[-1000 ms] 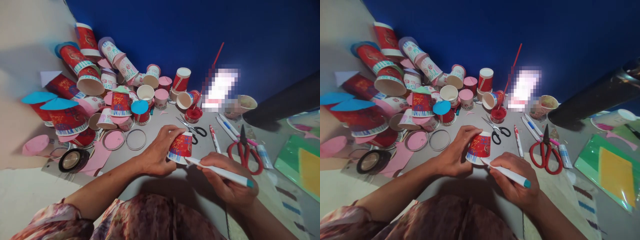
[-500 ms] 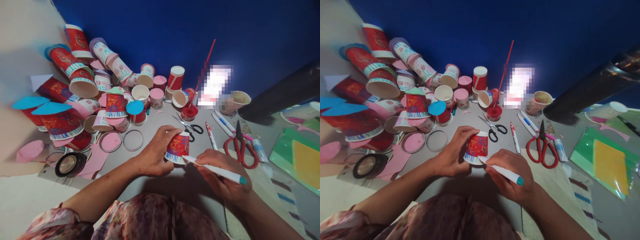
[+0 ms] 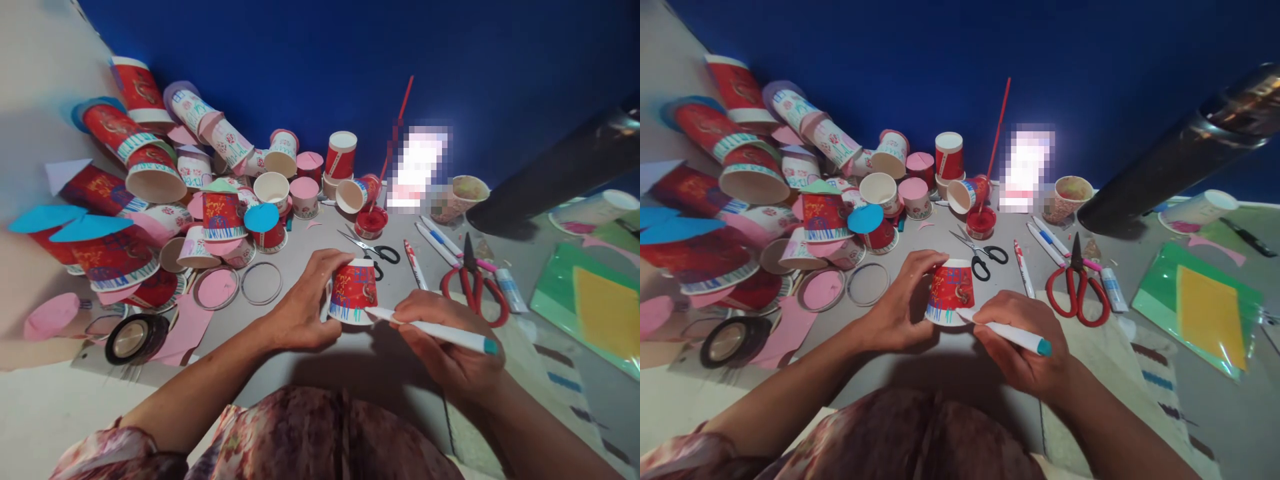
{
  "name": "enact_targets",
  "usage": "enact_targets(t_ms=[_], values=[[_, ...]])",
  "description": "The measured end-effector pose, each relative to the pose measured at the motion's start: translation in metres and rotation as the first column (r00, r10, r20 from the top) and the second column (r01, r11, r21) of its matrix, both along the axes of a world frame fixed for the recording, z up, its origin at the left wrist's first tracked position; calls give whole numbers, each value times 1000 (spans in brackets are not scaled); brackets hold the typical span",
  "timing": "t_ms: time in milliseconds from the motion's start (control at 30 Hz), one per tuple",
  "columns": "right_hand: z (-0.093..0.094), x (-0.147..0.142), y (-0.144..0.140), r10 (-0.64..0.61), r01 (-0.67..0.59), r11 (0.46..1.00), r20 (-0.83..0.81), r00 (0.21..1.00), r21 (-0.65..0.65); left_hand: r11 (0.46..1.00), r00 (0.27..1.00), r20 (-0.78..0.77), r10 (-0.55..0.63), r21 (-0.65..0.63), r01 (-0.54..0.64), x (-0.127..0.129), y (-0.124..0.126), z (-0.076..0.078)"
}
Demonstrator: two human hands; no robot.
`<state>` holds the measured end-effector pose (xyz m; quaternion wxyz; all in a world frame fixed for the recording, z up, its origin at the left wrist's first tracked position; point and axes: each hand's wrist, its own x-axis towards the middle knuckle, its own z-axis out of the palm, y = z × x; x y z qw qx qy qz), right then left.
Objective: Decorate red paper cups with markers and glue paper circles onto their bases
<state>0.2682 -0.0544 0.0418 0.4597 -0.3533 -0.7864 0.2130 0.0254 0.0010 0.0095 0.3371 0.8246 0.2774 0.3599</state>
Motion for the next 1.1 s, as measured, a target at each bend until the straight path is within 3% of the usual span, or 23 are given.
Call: enact_targets(t_ms=[300,700,800,1100], values=[[0,5,2,4,-4,1000,-10,1000,-30,998,1000,15,17,-63,-16,0,0,2],[-2,10,1,-57,44,994,-126,990,-97,968,990,139,31,-249,5,2,-2,3],[-2,11,3,-87,77,994,-155,984,-71,957,984,174,32,-288,19,2,-2,2],[-9,14,6,-76,33,984,-240,968,-176,913,959,284,8,-393,109,3,-3,-3]])
